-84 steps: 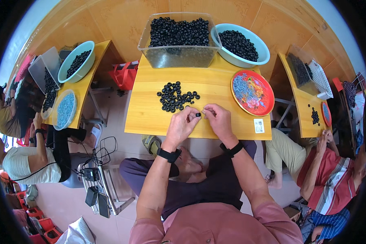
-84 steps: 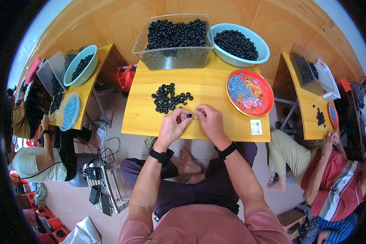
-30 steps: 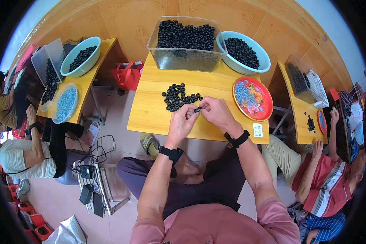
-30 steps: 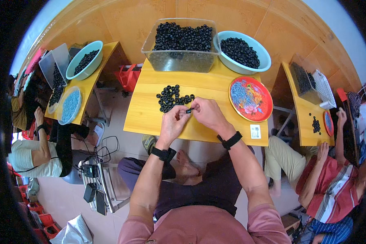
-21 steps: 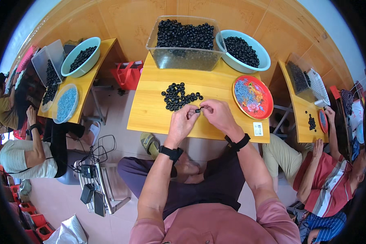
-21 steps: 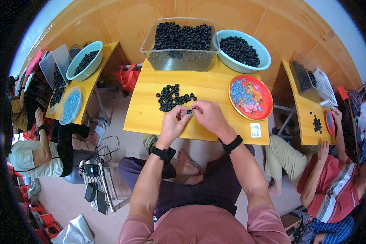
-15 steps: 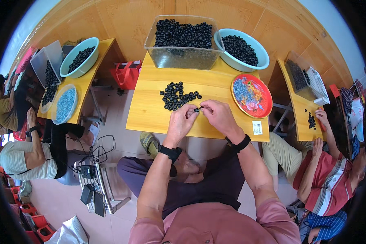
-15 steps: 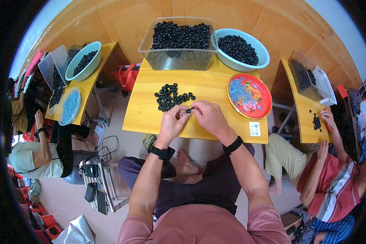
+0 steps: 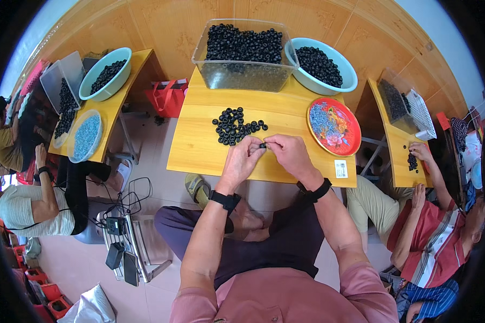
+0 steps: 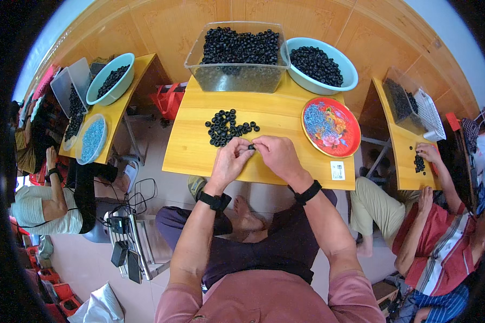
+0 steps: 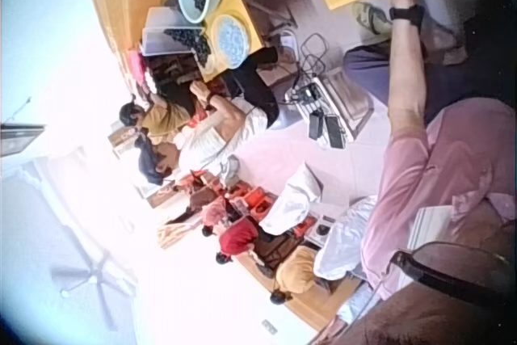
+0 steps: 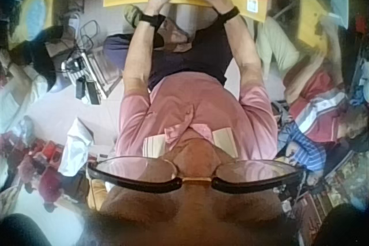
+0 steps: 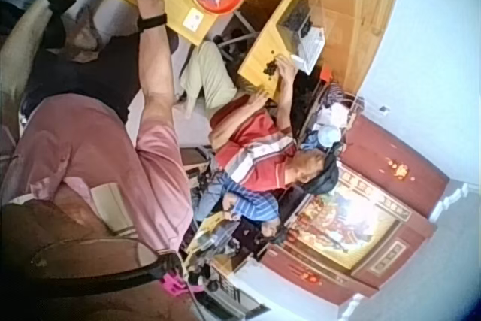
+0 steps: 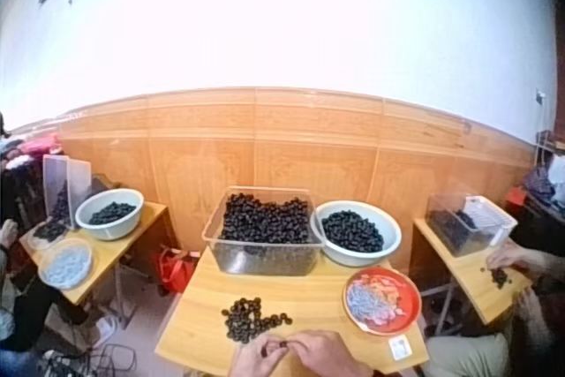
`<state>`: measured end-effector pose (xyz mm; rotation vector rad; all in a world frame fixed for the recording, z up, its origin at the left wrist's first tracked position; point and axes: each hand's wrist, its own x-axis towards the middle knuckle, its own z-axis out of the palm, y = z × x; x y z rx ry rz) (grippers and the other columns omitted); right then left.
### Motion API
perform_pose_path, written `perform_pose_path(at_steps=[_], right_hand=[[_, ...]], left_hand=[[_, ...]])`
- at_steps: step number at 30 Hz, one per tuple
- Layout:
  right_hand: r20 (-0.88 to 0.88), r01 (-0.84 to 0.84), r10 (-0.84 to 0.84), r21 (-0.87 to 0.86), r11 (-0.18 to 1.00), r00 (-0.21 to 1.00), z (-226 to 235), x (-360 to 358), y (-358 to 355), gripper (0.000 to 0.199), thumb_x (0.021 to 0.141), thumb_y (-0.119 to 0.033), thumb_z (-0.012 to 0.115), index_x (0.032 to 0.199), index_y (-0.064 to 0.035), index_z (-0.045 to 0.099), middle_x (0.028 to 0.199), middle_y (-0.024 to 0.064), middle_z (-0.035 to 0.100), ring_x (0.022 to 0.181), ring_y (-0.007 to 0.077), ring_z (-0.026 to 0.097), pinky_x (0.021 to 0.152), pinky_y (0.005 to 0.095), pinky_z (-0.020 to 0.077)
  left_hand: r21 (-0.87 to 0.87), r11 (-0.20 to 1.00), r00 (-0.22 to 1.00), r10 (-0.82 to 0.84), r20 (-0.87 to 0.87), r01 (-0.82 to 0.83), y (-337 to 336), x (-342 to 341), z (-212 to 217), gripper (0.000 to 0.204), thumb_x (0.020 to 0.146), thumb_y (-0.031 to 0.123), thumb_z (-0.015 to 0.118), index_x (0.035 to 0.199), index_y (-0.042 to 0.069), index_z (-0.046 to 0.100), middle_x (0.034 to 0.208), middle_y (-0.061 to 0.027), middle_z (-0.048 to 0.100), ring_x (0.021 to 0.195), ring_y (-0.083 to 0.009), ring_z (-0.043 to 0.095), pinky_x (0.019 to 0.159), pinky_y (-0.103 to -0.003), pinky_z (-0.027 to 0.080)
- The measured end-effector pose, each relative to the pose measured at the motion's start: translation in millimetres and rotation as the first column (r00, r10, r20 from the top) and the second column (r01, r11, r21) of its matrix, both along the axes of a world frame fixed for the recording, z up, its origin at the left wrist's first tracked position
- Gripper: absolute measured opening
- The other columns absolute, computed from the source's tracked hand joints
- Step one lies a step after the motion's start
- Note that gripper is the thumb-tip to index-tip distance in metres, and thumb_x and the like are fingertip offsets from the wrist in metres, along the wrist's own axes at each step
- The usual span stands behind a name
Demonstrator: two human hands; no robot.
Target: Manually sorting small black plastic components by hand on a table.
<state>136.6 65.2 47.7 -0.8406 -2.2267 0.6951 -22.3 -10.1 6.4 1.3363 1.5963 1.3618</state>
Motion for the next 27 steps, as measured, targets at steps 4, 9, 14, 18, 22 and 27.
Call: perform_pose_path(at_steps=[4,9,14,18,22,27], right_hand=[[0.043,0.014,-0.013,-0.036,0.999,0.999,2.5,0.5,1.8,0.014,0.091,-0.012,0.066,0.096,-0.0033,0.076,0.084,0.02,0.071,0.076,0.0367,0.071,0.067,0.042,0.0561],[0.071,0.033,-0.03,-0.044,0.998,0.997,2.4,-0.8,2.5,0.015,0.091,-0.012,0.065,0.096,-0.0031,0.076,0.082,0.0202,0.071,0.075,0.0375,0.07,0.067,0.043,0.0558],[0.073,0.031,-0.023,-0.111,0.993,0.997,2.2,-9.4,0.4,0.016,0.091,-0.011,0.063,0.096,-0.0025,0.076,0.082,0.0204,0.071,0.074,0.0381,0.07,0.066,0.0441,0.0556],[0.03,0.003,-0.005,0.051,0.999,1.0,-2.7,-15.3,-9.0,0.016,0.092,-0.011,0.062,0.096,-0.0015,0.074,0.083,0.0212,0.071,0.075,0.0387,0.07,0.067,0.0449,0.056],[0.001,-0.028,0.028,0.059,0.998,1.0,3.0,-16.6,-19.7,0.014,0.093,-0.005,0.063,0.101,0.0017,0.073,0.092,0.0233,0.071,0.084,0.0382,0.071,0.068,0.0392,0.0568],[-0.08,0.056,-0.064,-0.092,0.994,0.995,-20.0,-2.2,-4.8,0.013,0.091,-0.009,0.066,0.1,0.0003,0.067,0.086,0.0185,0.074,0.076,0.0298,0.073,0.067,0.0375,0.0556]], left_hand=[[0.005,0.999,0.999,-0.037,0.015,0.037,0.2,-0.3,-0.3,0.019,0.093,0.01,0.072,0.106,-0.001,0.063,0.083,-0.008,0.072,0.074,-0.0112,0.064,0.07,-0.028,0.052],[-0.039,0.997,0.998,-0.062,0.005,0.062,0.0,-1.0,5.0,0.017,0.094,0.009,0.07,0.105,-0.002,0.061,0.085,-0.0089,0.073,0.077,-0.011,0.065,0.071,-0.028,0.052],[0.014,0.996,0.987,-0.09,0.136,0.089,4.2,-2.9,-5.3,0.013,0.097,0.006,0.066,0.102,-0.003,0.059,0.088,-0.0101,0.074,0.08,-0.0109,0.068,0.074,-0.027,0.054],[-0.017,0.999,0.968,-0.044,0.247,0.05,7.2,-3.3,-11.1,0.012,0.099,0.004,0.064,0.102,-0.004,0.056,0.088,-0.0102,0.073,0.082,-0.0102,0.068,0.076,-0.028,0.056],[0.01,0.999,0.936,-0.047,0.35,0.046,5.8,-5.5,-16.3,0.014,0.098,0.003,0.065,0.104,-0.004,0.056,0.084,-0.0073,0.07,0.081,-0.0095,0.067,0.076,-0.028,0.056],[0.024,0.998,0.998,-0.058,-0.039,0.059,-0.8,1.8,1.7,0.023,0.094,0.008,0.072,0.108,-0.001,0.056,0.078,-0.0081,0.066,0.071,-0.0132,0.064,0.069,-0.03,0.054]])
